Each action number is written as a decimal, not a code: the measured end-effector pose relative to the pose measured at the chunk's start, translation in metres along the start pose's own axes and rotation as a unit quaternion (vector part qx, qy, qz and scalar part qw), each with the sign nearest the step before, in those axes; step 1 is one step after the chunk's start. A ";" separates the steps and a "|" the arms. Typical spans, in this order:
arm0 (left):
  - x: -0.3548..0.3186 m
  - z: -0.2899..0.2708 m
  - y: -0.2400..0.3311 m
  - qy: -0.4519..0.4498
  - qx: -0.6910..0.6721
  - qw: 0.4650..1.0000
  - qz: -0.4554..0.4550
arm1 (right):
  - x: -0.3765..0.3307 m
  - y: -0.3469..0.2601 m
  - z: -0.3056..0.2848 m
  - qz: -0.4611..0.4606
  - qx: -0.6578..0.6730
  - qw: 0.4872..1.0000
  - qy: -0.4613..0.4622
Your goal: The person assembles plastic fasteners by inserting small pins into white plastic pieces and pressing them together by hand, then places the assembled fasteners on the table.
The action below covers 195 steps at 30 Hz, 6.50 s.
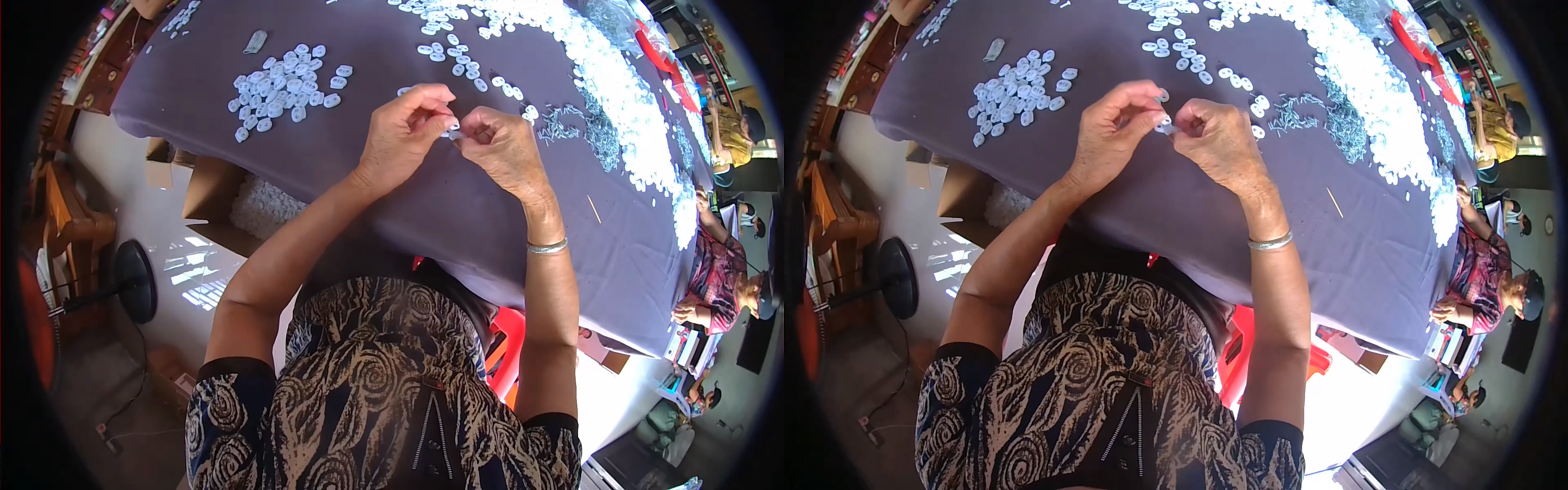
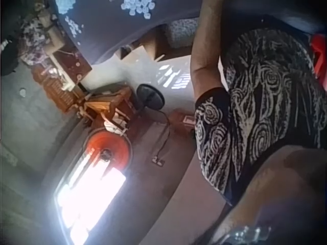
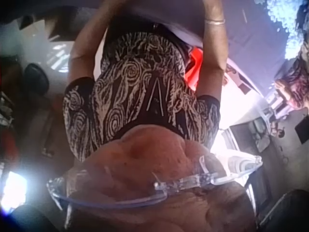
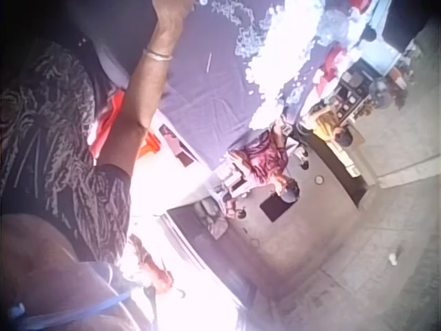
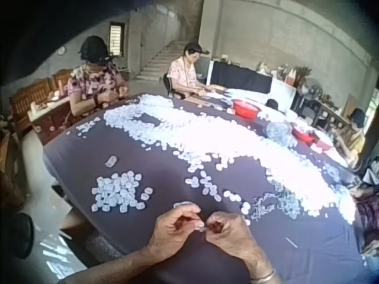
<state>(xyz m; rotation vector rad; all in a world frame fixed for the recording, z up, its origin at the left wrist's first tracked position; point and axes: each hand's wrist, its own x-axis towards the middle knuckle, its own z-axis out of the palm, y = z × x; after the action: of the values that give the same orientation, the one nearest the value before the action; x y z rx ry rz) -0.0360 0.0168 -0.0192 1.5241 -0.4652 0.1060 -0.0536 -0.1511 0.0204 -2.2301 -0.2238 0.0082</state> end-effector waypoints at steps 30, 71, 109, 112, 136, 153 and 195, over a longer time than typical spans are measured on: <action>-0.005 0.007 0.005 0.046 -0.177 0.979 -0.085 | -0.002 0.012 0.012 -0.038 0.230 0.972 0.022; -0.005 -0.006 0.021 -0.069 -0.254 0.941 -0.211 | -0.003 0.020 0.009 -0.098 0.438 0.893 -0.034; -0.008 0.004 0.001 -0.004 -0.092 0.985 -0.149 | -0.032 0.062 -0.084 0.050 0.090 0.987 0.127; -0.009 0.007 0.000 -0.015 -0.088 0.987 -0.130 | -0.041 0.069 -0.076 0.068 0.065 0.992 0.083; -0.015 0.014 -0.005 -0.031 -0.039 0.996 -0.073 | -0.015 0.014 -0.023 -0.044 0.146 0.988 0.021; -0.016 0.013 -0.006 -0.031 0.000 0.998 -0.053 | -0.007 0.019 0.002 0.041 0.214 0.976 -0.002; -0.018 0.015 0.000 -0.005 0.018 0.998 -0.059 | -0.021 0.057 -0.061 0.023 0.033 0.986 0.160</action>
<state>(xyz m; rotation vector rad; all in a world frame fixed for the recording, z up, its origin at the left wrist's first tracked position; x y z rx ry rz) -0.0555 0.0058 -0.0256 1.5839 -0.3827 0.0152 -0.0604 -0.2363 0.0124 -2.1335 0.0033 -0.3119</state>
